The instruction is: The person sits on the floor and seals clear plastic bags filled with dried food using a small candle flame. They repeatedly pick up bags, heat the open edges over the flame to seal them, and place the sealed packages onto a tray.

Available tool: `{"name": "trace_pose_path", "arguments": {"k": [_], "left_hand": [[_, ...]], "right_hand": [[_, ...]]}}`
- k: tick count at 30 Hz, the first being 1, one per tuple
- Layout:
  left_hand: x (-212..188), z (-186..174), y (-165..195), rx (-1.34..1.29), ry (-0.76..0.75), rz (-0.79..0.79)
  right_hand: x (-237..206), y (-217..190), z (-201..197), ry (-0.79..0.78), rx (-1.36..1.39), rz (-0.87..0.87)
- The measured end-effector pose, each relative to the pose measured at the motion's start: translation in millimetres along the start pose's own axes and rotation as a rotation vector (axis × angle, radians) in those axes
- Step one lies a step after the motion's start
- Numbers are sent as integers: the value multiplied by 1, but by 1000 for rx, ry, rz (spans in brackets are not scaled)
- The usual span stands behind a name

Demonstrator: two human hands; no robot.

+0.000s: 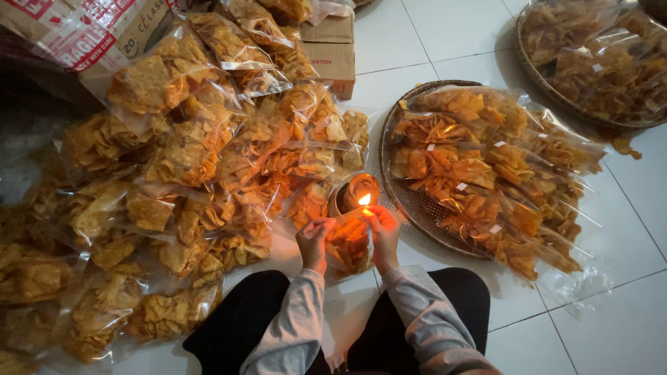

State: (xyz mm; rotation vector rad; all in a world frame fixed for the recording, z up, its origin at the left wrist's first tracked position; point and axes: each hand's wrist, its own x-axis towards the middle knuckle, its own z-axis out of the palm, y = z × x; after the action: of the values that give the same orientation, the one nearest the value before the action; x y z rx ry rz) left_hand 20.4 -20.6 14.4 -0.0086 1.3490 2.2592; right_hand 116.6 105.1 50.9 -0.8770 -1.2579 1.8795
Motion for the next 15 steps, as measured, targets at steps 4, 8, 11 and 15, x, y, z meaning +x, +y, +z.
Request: {"name": "trace_pose_path", "arguments": {"k": [4, 8, 11, 15], "left_hand": [[1, -2, 2, 21, 31, -12], [1, -2, 4, 47, 28, 1], [0, -2, 5, 23, 21, -14], [3, -1, 5, 69, -3, -31]], "right_hand": [[1, -1, 3, -31, -46, -38], [-1, -1, 4, -37, -66, -49], [-4, -1, 1, -21, -64, -4], [-2, -1, -2, -7, -37, -11]]}}
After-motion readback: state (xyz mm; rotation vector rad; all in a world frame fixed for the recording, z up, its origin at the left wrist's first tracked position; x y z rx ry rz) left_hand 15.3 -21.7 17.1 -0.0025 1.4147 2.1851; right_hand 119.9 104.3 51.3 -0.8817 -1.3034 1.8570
